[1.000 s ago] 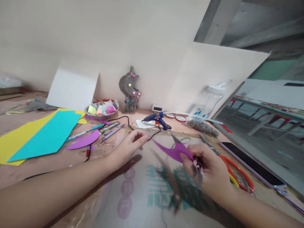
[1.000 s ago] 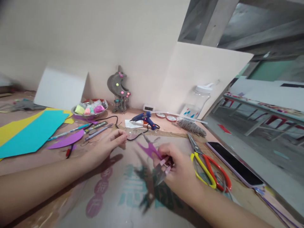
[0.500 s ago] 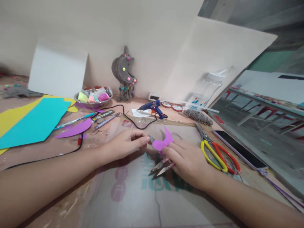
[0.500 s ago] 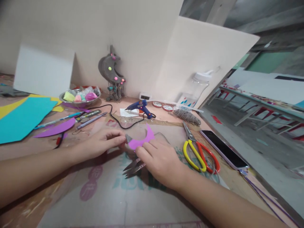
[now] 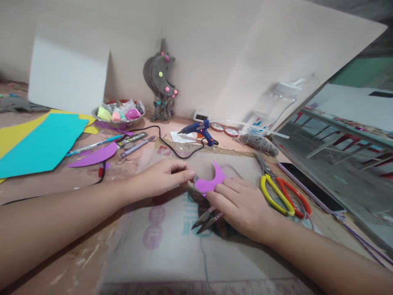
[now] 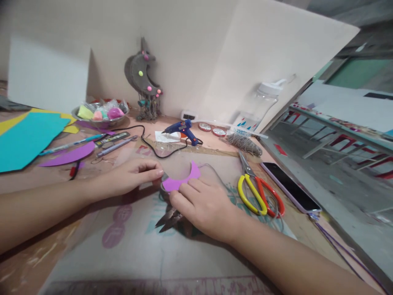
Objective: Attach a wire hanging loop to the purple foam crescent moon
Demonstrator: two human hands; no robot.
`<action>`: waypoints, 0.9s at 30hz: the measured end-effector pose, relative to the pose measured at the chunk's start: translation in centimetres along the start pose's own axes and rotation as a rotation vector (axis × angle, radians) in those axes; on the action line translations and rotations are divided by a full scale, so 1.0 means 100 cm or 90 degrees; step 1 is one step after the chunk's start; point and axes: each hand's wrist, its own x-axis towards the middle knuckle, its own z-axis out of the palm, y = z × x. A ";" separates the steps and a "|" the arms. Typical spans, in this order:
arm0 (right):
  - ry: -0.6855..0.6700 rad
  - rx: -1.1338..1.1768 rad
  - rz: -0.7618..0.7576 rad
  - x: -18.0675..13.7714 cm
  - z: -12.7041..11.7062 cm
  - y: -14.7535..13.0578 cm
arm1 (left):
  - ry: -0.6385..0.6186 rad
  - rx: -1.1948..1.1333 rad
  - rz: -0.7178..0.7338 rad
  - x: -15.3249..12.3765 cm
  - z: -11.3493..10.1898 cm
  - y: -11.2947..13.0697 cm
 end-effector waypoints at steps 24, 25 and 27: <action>0.045 0.099 0.193 0.004 0.007 0.011 | -0.034 0.017 0.007 0.000 0.001 -0.002; 0.042 0.097 0.192 0.005 0.007 0.010 | -0.036 0.018 0.010 0.000 0.001 -0.002; 0.037 0.089 0.193 0.006 0.008 0.010 | -0.041 0.022 0.017 0.000 0.001 -0.002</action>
